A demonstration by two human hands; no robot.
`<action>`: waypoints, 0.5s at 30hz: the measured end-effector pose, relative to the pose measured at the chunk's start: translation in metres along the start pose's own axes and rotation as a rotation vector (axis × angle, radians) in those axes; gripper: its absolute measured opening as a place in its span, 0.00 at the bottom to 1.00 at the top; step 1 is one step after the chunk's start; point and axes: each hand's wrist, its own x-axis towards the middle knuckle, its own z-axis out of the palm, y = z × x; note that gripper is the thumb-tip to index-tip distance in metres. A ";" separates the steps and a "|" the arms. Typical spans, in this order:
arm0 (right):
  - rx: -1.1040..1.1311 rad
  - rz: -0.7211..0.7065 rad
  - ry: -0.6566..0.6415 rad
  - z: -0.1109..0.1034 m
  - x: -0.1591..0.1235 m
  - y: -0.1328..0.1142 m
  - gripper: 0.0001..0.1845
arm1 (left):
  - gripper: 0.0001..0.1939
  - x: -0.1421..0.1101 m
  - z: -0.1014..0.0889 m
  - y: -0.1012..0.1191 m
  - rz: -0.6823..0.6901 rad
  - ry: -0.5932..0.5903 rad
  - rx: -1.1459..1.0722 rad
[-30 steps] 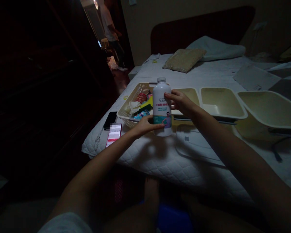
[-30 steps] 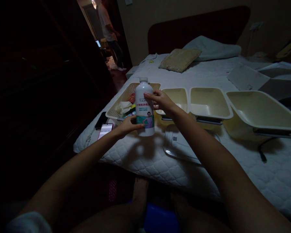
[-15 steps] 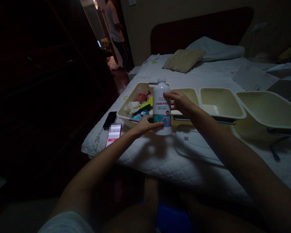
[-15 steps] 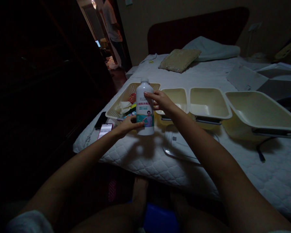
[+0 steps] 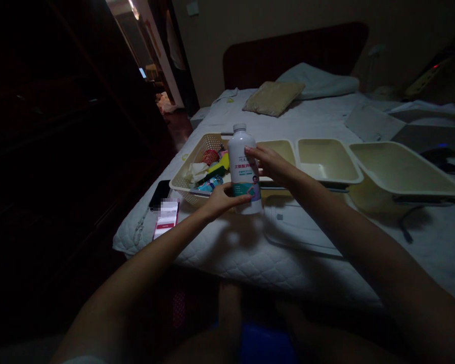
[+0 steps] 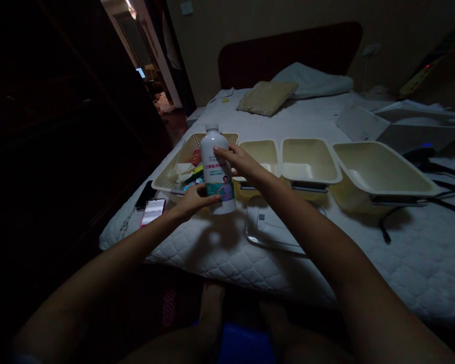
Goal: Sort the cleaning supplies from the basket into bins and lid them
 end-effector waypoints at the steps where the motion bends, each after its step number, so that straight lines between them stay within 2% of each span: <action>1: -0.024 0.009 0.012 -0.003 -0.004 -0.001 0.25 | 0.32 0.002 0.004 0.001 0.013 0.010 0.024; 4: -0.112 -0.002 0.066 -0.017 -0.018 0.000 0.27 | 0.31 0.012 0.020 0.007 0.070 0.034 0.115; 8: -0.183 -0.131 0.170 -0.049 -0.037 0.002 0.32 | 0.29 0.029 0.052 0.023 0.151 -0.022 0.220; 15: -0.200 -0.145 0.415 -0.123 -0.082 -0.013 0.31 | 0.29 0.068 0.136 0.049 0.227 -0.209 0.269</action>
